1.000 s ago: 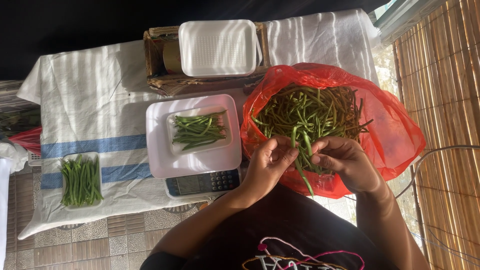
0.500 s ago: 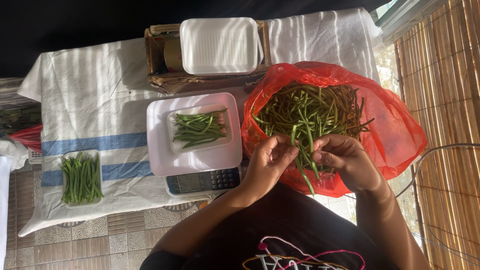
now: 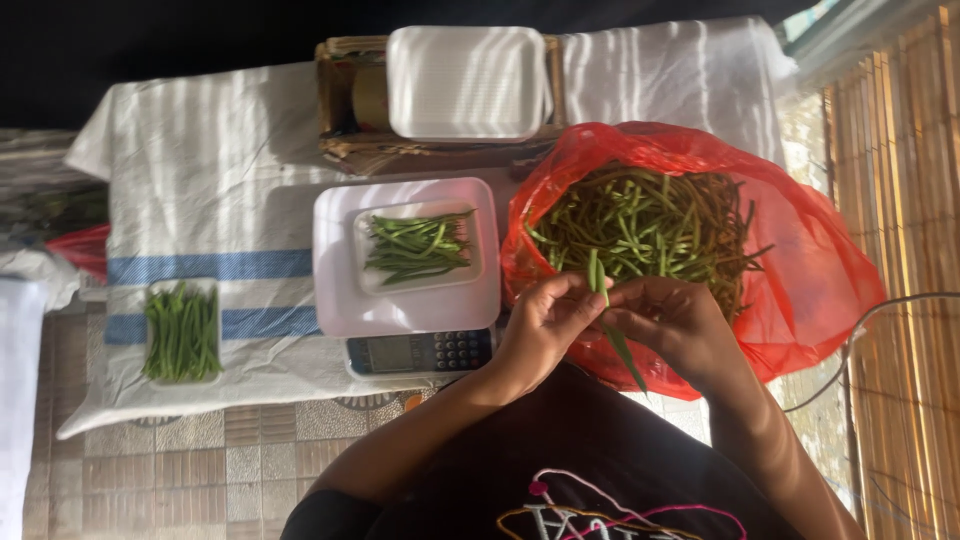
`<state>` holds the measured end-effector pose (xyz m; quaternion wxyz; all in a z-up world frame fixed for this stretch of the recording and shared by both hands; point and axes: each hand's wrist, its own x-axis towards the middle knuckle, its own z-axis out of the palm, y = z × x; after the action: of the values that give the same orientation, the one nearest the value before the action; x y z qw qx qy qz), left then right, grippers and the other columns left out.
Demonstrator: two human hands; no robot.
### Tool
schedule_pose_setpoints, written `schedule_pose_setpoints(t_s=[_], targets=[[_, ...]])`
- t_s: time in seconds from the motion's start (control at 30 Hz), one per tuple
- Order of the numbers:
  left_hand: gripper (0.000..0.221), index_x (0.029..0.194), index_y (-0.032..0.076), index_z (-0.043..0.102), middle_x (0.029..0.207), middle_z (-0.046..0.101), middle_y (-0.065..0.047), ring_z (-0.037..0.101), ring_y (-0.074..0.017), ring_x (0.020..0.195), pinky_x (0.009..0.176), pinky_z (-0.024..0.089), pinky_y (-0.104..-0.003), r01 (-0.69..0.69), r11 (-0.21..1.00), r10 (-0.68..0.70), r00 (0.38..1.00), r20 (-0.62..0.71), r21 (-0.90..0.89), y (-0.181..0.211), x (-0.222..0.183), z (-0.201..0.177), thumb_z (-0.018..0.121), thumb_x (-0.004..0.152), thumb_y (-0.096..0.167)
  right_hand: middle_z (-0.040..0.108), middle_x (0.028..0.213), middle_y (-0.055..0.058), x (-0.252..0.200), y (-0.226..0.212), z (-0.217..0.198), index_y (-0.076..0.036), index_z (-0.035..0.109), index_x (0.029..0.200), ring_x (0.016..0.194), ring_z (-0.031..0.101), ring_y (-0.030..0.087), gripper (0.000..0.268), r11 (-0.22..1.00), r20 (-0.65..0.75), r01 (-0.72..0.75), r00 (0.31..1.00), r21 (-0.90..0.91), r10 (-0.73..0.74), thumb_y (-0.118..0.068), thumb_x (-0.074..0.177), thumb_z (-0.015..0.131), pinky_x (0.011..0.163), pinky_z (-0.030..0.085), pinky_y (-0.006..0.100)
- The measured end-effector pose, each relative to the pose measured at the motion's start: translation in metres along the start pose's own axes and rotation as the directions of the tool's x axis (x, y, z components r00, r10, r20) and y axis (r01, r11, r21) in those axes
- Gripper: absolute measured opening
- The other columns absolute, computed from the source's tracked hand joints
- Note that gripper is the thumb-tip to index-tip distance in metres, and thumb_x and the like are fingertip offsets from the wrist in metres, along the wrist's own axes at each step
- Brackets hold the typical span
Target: Sorting and trimming green beans from a large plastic bag into a tray on a digital scale.
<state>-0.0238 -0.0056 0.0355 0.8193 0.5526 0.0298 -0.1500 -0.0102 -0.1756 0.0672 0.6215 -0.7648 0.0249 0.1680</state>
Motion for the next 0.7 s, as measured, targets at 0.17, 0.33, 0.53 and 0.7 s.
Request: schedule_pose_setpoints(t_s=[0.17, 0.33, 0.53, 0.7], targets=[[0.030, 0.117, -0.004, 0.065, 0.097, 0.062, -0.009, 0.072, -0.0205, 0.082, 0.070, 0.066, -0.036, 0.119, 0.973, -0.157, 0.969, -0.190, -0.199, -0.023, 0.008, -0.036, 0.069, 0.098, 0.019, 0.076, 0.075, 0.010, 0.006, 0.019, 0.007, -0.007, 0.082, 0.106, 0.068, 0.065, 0.015, 0.029, 0.976, -0.010, 0.025, 1.000, -0.218, -0.028, -0.013, 0.078, 0.086, 0.069, 0.054, 0.030], [0.038, 0.126, -0.001, 0.058, 0.110, 0.053, -0.008, 0.068, -0.0142, 0.080, 0.074, 0.065, -0.022, 0.092, 0.916, -0.321, 0.753, -0.574, -0.391, 0.004, 0.018, -0.119, 0.060, 0.097, 0.024, 0.072, 0.088, 0.014, 0.010, 0.027, 0.004, -0.001, 0.077, 0.115, 0.082, 0.065, 0.017, 0.034, 0.993, -0.035, 0.089, 0.995, -0.075, -0.092, -0.003, 0.081, 0.083, 0.080, 0.056, 0.032], [0.033, 0.118, -0.001, 0.065, 0.118, 0.066, -0.018, 0.072, -0.0249, 0.081, 0.071, 0.065, -0.030, -0.014, 0.922, -0.316, 0.550, -0.773, -0.388, -0.013, 0.027, -0.181, 0.069, 0.094, 0.020, 0.075, 0.096, 0.010, 0.014, 0.031, 0.003, -0.003, 0.074, 0.123, 0.091, 0.070, 0.017, 0.034, 0.988, 0.086, -0.017, 0.996, -0.156, 0.030, -0.007, 0.089, 0.072, 0.084, 0.062, 0.030], [0.015, 0.100, 0.008, 0.069, 0.110, 0.073, -0.010, 0.073, -0.0227, 0.076, 0.073, 0.064, -0.032, 0.134, 0.962, -0.273, 0.525, -0.806, -0.239, -0.022, 0.036, -0.184, 0.069, 0.096, 0.023, 0.072, 0.099, 0.014, 0.013, 0.040, -0.002, 0.003, 0.072, 0.124, 0.096, 0.069, 0.021, 0.035, 0.996, 0.112, -0.039, 0.993, -0.076, 0.048, -0.001, 0.089, 0.069, 0.087, 0.062, 0.033]])
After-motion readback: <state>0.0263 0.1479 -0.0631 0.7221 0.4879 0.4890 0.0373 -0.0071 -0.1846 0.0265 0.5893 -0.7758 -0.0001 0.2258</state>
